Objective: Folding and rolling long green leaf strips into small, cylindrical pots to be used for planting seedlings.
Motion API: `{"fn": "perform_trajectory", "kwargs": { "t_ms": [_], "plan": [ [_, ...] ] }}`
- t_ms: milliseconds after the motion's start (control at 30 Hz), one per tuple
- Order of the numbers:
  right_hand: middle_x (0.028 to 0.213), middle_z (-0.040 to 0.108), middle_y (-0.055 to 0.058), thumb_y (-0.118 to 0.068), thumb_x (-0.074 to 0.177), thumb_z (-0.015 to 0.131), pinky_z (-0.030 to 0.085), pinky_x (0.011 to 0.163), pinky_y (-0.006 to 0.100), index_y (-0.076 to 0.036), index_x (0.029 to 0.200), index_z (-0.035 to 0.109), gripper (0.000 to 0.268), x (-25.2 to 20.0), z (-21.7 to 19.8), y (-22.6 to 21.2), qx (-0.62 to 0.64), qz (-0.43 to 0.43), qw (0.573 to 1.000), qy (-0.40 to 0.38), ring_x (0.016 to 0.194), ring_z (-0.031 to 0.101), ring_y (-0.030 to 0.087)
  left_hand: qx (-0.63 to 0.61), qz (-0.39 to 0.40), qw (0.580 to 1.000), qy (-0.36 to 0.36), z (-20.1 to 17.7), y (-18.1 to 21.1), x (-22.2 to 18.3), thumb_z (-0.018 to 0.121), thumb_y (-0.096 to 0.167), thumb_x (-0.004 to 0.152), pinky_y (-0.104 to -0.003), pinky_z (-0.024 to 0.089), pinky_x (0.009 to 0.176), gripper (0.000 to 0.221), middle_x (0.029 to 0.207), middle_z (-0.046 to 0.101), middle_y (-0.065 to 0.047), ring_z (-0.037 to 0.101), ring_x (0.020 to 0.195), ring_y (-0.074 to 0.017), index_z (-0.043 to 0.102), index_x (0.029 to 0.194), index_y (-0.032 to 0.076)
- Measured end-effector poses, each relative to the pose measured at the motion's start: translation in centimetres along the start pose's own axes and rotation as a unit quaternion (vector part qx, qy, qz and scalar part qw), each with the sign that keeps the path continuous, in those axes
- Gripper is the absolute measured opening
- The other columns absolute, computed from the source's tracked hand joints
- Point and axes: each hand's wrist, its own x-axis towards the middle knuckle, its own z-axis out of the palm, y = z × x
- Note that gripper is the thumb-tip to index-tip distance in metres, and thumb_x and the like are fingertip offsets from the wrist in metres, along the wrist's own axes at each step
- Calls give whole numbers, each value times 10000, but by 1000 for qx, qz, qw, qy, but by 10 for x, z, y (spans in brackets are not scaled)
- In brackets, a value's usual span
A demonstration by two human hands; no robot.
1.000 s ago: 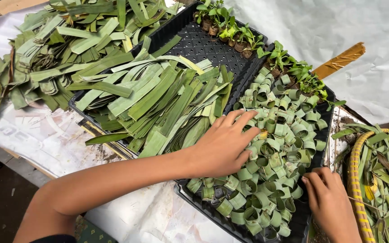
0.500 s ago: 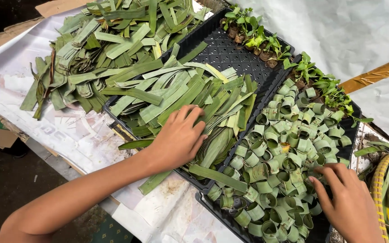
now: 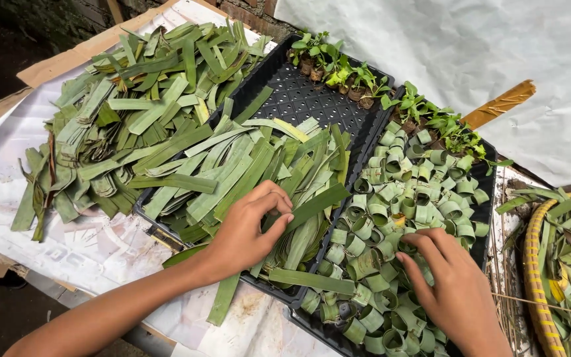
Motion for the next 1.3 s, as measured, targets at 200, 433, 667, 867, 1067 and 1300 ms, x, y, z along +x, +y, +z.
{"fn": "perform_trajectory", "kwargs": {
  "t_ms": [200,433,667,867,1067,1300],
  "plan": [
    [1096,670,104,-106,968,690,590,724,287,-10,1374,549,440,37,0,-52,194,-42,968,154,851,645,151,-78,27,996,-42,19,24,4,595,53,970,-265,579,771,72,1054,620,-88,642,910,-167,655,933,37],
    [1042,710,11,-175,1001,742,533,687,326,-119,1234,758,240,47,3,-55,49,-125,939,316,776,651,205,-151,-60,985,57,42,43,-17,646,-42,896,-261,605,549,70,926,699,-112,727,673,-158,686,849,-10],
    [1078,640,56,-20,960,760,507,836,395,-78,1076,731,133,68,-1,-65,268,-161,911,270,977,646,298,-162,-119,968,154,52,43,-29,653,-33,895,-244,584,526,73,924,703,-108,720,647,-127,695,837,-20],
    [953,661,46,-5,987,716,506,789,390,-80,998,679,85,92,22,-67,308,-177,912,207,882,657,284,-108,-177,957,204,47,30,-30,681,21,887,-262,580,538,47,948,713,-138,723,693,-181,717,887,-10],
    [947,714,125,25,1029,632,561,695,365,-23,1029,591,63,99,13,-61,364,-98,910,173,798,716,272,-20,-73,975,208,27,50,-23,593,-21,963,-472,610,853,198,1162,648,-237,692,1079,-430,635,1147,-83],
    [897,678,148,90,990,631,606,675,293,66,1040,608,60,54,-23,-37,501,39,846,176,673,667,163,-88,35,995,16,36,66,14,630,23,972,-427,626,806,287,1019,726,-206,748,964,-375,642,1256,-13]
  ]
}}
